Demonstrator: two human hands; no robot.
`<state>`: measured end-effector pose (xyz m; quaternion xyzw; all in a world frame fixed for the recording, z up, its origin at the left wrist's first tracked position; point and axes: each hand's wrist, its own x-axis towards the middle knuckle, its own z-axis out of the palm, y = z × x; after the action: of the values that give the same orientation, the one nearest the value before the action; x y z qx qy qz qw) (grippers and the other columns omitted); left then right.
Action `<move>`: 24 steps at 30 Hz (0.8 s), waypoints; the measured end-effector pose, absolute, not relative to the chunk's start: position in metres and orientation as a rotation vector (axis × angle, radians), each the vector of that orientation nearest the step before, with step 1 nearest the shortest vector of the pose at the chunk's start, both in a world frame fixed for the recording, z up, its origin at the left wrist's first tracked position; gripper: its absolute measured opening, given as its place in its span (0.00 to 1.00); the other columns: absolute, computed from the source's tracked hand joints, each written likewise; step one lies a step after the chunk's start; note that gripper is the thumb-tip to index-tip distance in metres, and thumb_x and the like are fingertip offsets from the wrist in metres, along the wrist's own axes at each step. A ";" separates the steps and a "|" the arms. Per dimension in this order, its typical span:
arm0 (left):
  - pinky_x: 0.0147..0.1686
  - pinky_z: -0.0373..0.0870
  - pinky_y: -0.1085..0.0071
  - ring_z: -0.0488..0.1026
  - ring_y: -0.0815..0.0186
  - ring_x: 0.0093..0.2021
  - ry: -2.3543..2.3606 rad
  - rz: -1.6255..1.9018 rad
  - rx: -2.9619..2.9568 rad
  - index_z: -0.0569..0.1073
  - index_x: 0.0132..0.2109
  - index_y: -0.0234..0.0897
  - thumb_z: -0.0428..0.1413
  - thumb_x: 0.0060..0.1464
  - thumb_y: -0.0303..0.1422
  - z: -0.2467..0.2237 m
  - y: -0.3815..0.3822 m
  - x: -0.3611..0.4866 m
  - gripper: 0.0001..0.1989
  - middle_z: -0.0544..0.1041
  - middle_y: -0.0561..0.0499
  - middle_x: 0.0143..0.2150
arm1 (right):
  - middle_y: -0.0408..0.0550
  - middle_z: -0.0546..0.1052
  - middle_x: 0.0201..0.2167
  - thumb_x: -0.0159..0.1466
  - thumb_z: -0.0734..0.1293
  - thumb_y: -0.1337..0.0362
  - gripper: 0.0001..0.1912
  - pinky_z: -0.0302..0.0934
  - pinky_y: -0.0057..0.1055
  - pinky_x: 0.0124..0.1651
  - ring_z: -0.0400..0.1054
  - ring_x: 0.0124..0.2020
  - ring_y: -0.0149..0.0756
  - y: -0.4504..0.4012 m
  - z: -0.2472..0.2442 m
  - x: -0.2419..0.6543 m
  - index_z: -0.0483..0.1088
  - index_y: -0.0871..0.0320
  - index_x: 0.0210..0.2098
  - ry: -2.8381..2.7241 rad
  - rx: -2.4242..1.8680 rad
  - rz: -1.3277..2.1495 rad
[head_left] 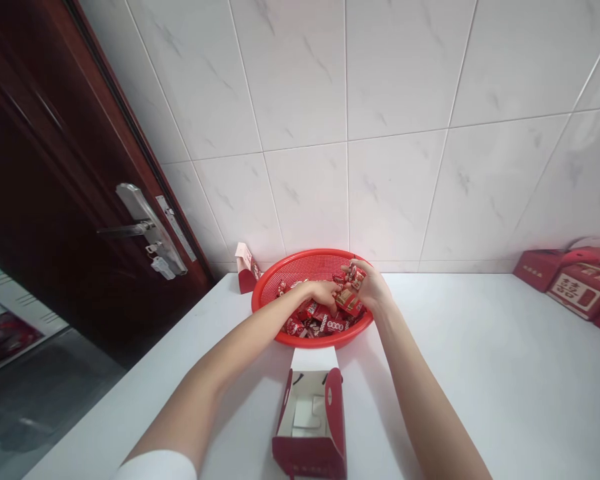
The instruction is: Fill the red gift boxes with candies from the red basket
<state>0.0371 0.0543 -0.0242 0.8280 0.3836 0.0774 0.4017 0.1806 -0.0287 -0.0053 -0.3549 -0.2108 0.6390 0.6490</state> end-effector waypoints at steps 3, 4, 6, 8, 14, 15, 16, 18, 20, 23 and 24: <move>0.32 0.64 0.68 0.70 0.63 0.27 0.965 0.098 2.073 0.80 0.27 0.39 0.67 0.30 0.30 -0.008 0.052 0.030 0.10 0.76 0.56 0.24 | 0.45 0.79 0.26 0.53 0.73 0.67 0.07 0.63 0.26 0.21 0.67 0.21 0.30 -0.028 -0.007 0.181 0.71 0.56 0.29 -0.474 -0.812 1.436; 0.32 0.64 0.68 0.70 0.63 0.28 0.955 0.108 2.065 0.80 0.27 0.39 0.66 0.33 0.31 -0.003 0.052 0.028 0.08 0.76 0.55 0.24 | 0.45 0.79 0.26 0.52 0.73 0.67 0.07 0.63 0.27 0.21 0.65 0.20 0.29 -0.028 -0.007 0.181 0.71 0.56 0.28 -0.478 -0.815 1.431; 0.34 0.64 0.68 0.70 0.64 0.29 0.929 0.165 2.044 0.79 0.27 0.38 0.64 0.36 0.32 0.007 0.053 0.025 0.06 0.75 0.55 0.25 | 0.45 0.79 0.27 0.51 0.74 0.67 0.07 0.63 0.26 0.21 0.63 0.18 0.27 -0.028 -0.007 0.182 0.71 0.56 0.28 -0.495 -0.819 1.420; 0.37 0.65 0.67 0.71 0.63 0.33 0.906 0.243 2.017 0.79 0.28 0.37 0.65 0.37 0.32 0.014 0.054 0.021 0.07 0.76 0.54 0.28 | 0.44 0.79 0.26 0.51 0.74 0.67 0.08 0.62 0.26 0.20 0.60 0.17 0.25 -0.028 -0.007 0.182 0.71 0.56 0.27 -0.520 -0.823 1.406; 0.47 0.67 0.64 0.74 0.63 0.40 0.846 0.627 1.823 0.79 0.36 0.36 0.68 0.41 0.40 0.017 0.055 0.014 0.16 0.79 0.50 0.36 | 0.40 0.74 0.20 0.45 0.76 0.66 0.13 0.55 0.24 0.17 0.56 0.15 0.23 -0.029 -0.010 0.177 0.69 0.57 0.25 -0.655 -0.869 1.320; 0.46 0.68 0.65 0.74 0.64 0.39 0.825 0.682 1.758 0.78 0.37 0.36 0.68 0.41 0.41 0.016 0.055 0.013 0.18 0.78 0.50 0.36 | 0.38 0.72 0.18 0.43 0.77 0.66 0.15 0.53 0.24 0.16 0.56 0.15 0.23 -0.030 -0.011 0.176 0.68 0.57 0.25 -0.683 -0.881 1.294; 0.45 0.68 0.65 0.74 0.65 0.38 0.804 0.714 1.700 0.78 0.38 0.35 0.69 0.40 0.42 0.016 0.056 0.013 0.19 0.78 0.51 0.35 | 0.35 0.69 0.16 0.42 0.78 0.66 0.16 0.52 0.23 0.16 0.55 0.14 0.23 -0.031 -0.012 0.175 0.67 0.56 0.25 -0.710 -0.892 1.269; 0.42 0.69 0.67 0.73 0.66 0.36 0.762 0.725 1.631 0.77 0.39 0.34 0.70 0.40 0.42 0.015 0.056 0.014 0.21 0.77 0.51 0.35 | 0.32 0.65 0.14 0.40 0.79 0.66 0.18 0.49 0.23 0.15 0.54 0.13 0.23 -0.032 -0.013 0.173 0.67 0.56 0.25 -0.761 -0.913 1.234; 0.40 0.69 0.69 0.73 0.67 0.36 0.739 0.717 1.598 0.77 0.39 0.34 0.70 0.41 0.42 0.015 0.055 0.014 0.21 0.78 0.50 0.36 | 0.32 0.65 0.14 0.40 0.79 0.66 0.18 0.48 0.24 0.16 0.53 0.13 0.22 -0.032 -0.014 0.172 0.67 0.57 0.24 -0.800 -0.922 1.217; 0.36 0.69 0.69 0.73 0.67 0.34 0.748 0.669 1.537 0.78 0.41 0.34 0.67 0.45 0.42 0.018 0.054 0.014 0.19 0.78 0.50 0.35 | 0.33 0.66 0.14 0.41 0.76 0.67 0.15 0.48 0.24 0.17 0.54 0.15 0.23 -0.032 -0.014 0.173 0.66 0.56 0.22 -0.808 -0.926 1.186; 0.35 0.69 0.69 0.73 0.67 0.33 0.749 0.652 1.510 0.78 0.41 0.34 0.66 0.48 0.42 0.019 0.054 0.013 0.18 0.78 0.50 0.34 | 0.33 0.66 0.14 0.41 0.76 0.68 0.15 0.48 0.24 0.18 0.55 0.15 0.24 -0.031 -0.015 0.174 0.65 0.56 0.22 -0.799 -0.927 1.171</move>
<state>0.0131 0.0537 0.0193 0.6564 0.3256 0.2834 0.6187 0.1740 -0.0312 -0.0149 -0.4099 -0.3534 0.5180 0.6624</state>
